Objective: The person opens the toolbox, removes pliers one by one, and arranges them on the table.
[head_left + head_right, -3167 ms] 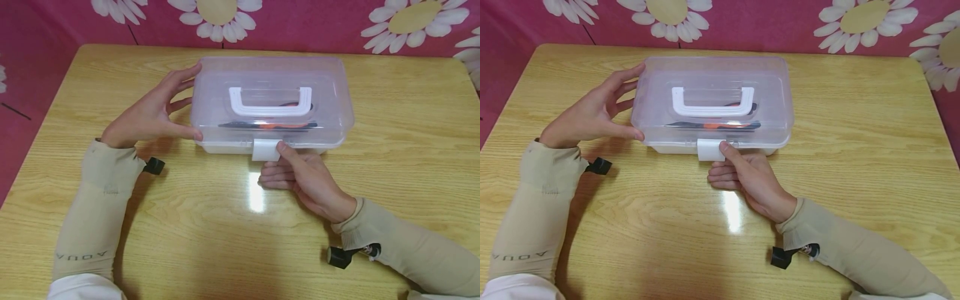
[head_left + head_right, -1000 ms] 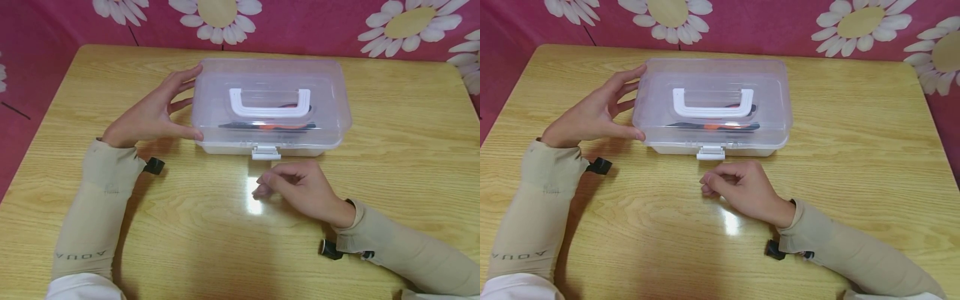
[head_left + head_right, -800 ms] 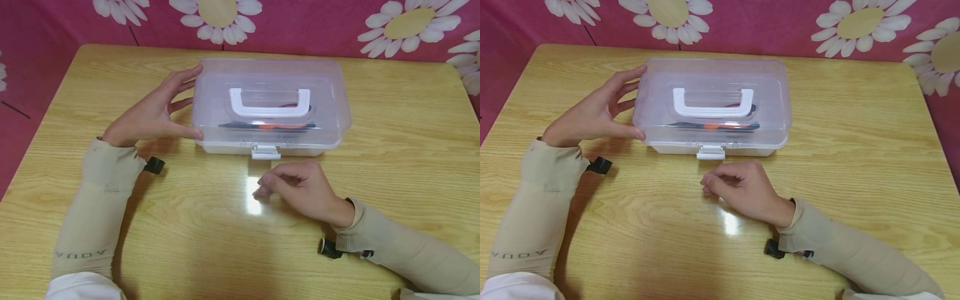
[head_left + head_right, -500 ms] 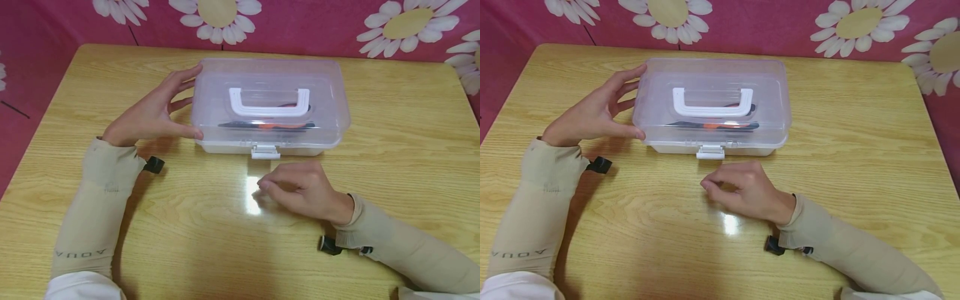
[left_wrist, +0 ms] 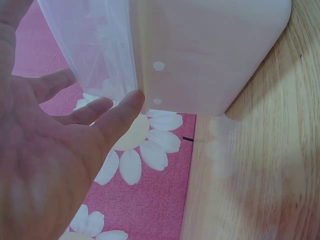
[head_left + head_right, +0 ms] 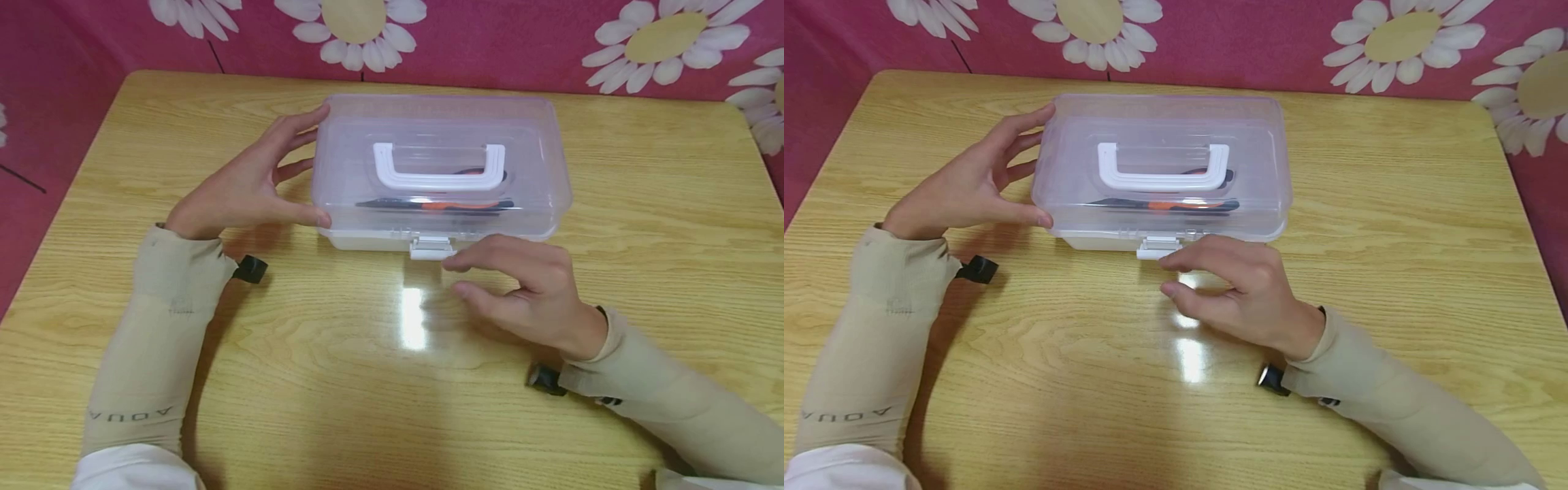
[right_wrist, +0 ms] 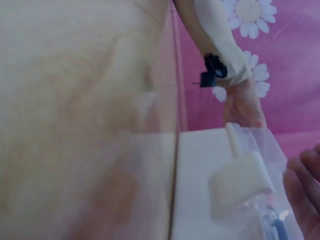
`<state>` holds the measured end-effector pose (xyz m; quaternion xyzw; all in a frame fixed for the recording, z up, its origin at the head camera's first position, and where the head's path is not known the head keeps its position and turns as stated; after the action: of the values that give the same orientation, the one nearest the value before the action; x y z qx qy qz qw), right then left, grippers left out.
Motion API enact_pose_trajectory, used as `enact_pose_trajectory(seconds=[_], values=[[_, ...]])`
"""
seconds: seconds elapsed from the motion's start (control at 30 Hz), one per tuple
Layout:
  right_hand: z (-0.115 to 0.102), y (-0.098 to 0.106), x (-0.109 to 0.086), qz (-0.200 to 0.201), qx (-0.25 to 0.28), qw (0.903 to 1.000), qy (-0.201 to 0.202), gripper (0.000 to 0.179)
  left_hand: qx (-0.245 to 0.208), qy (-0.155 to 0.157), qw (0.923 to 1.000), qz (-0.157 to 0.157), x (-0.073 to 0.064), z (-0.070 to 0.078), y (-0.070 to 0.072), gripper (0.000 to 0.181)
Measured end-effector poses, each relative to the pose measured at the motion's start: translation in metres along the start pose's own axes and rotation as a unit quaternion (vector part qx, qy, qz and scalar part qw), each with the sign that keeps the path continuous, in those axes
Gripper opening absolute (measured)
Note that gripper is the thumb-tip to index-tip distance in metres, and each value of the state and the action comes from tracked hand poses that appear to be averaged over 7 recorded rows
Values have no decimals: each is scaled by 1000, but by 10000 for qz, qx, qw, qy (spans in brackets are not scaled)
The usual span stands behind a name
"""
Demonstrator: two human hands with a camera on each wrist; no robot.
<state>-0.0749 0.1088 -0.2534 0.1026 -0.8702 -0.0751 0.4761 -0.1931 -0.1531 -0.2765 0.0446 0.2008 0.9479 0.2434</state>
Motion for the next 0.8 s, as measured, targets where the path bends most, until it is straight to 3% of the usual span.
enact_pose_trajectory(seconds=[0.3,0.47,0.8], values=[[2,28,15,1028,451,9930,-367,45,117,54,9999,23,-1,0,0,118],[-3,40,24,1610,587,9848,-279,49,139,78,9999,30,-1,0,0,118],[9,67,34,2299,796,9681,-599,53,185,82,9998,50,-1,-1,1,118]])
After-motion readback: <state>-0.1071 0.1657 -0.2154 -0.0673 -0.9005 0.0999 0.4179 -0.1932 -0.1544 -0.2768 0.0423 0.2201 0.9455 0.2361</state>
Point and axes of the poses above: each hand's wrist, its own x-axis towards the middle knuckle, its own y-axis out of the back of the hand, z = x × y, the point moved 8 cm from there along x, towards the middle knuckle, and after that the axes turned 6 degrees about z, right-handed, at the moved point
